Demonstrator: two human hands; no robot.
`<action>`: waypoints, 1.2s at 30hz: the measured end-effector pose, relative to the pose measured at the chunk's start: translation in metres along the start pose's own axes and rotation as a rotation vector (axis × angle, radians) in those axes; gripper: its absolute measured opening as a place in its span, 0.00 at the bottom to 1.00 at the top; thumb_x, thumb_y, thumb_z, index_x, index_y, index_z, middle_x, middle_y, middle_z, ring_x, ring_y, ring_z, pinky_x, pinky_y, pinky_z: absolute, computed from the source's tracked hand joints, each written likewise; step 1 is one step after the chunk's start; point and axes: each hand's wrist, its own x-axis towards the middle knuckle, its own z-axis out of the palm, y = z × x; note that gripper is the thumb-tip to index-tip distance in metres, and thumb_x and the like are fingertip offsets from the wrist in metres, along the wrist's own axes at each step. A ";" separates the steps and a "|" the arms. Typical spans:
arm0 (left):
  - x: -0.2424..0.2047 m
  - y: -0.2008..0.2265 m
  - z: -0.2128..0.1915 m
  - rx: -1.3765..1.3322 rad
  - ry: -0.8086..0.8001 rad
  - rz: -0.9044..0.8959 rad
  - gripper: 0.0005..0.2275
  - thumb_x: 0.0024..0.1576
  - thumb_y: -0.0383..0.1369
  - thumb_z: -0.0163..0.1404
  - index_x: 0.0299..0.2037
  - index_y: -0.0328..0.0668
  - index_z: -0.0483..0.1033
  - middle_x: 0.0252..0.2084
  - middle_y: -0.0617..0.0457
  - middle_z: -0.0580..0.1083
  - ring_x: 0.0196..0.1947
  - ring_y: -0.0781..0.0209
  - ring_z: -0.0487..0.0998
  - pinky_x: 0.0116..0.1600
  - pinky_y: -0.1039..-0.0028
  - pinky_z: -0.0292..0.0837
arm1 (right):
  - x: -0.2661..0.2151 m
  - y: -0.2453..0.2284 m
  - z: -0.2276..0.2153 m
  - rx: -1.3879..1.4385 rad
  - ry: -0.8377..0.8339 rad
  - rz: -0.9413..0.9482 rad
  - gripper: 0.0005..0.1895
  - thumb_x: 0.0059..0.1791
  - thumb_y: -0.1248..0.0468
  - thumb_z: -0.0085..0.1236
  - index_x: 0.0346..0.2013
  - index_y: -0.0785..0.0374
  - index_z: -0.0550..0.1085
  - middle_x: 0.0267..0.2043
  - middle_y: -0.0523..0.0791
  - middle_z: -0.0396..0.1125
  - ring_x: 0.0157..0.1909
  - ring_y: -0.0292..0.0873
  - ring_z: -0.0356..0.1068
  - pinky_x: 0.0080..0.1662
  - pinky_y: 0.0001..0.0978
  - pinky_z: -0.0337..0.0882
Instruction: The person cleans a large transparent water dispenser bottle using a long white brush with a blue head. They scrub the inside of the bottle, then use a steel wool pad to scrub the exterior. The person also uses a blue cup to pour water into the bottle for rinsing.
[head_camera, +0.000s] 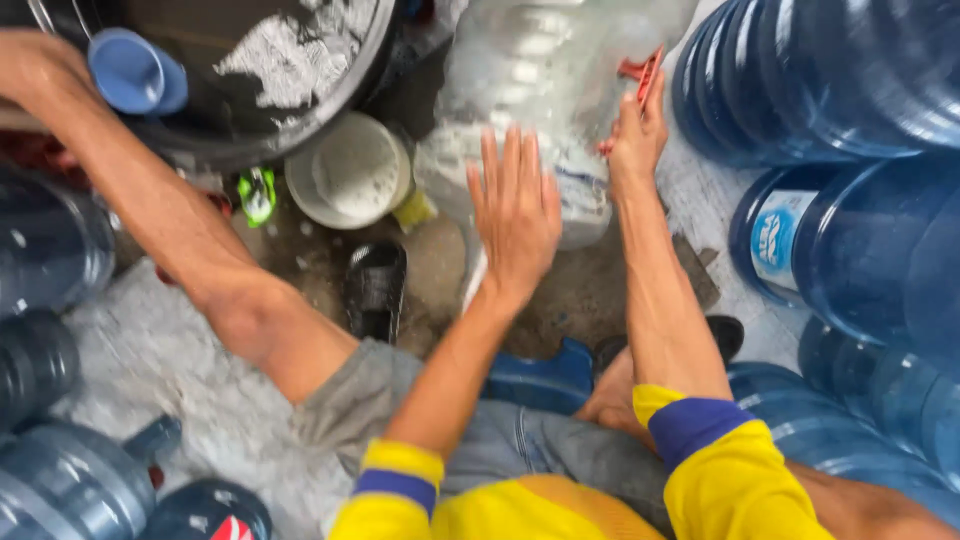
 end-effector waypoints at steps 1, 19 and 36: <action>0.017 -0.012 0.015 0.157 0.020 -0.053 0.18 0.62 0.33 0.42 0.62 0.38 0.62 0.66 0.45 0.58 0.67 0.43 0.57 0.67 0.51 0.58 | 0.004 0.014 -0.003 0.006 -0.001 -0.078 0.29 0.53 0.61 0.48 0.68 0.45 0.52 0.20 0.38 0.48 0.17 0.31 0.50 0.18 0.23 0.64; 0.015 -0.009 0.003 0.087 0.006 -0.208 0.20 0.62 0.34 0.33 0.63 0.33 0.56 0.65 0.44 0.60 0.67 0.41 0.56 0.67 0.49 0.53 | 0.005 0.027 -0.005 -0.030 0.046 -0.220 0.30 0.50 0.63 0.51 0.66 0.53 0.57 0.17 0.39 0.51 0.17 0.30 0.49 0.19 0.25 0.57; -0.011 -0.047 0.045 0.792 0.264 0.035 0.18 0.64 0.26 0.38 0.63 0.29 0.52 0.63 0.37 0.59 0.61 0.39 0.64 0.62 0.61 0.69 | -0.013 -0.007 0.008 -0.183 -0.050 -0.440 0.25 0.52 0.66 0.45 0.63 0.45 0.59 0.66 0.44 0.56 0.58 0.34 0.61 0.52 0.21 0.63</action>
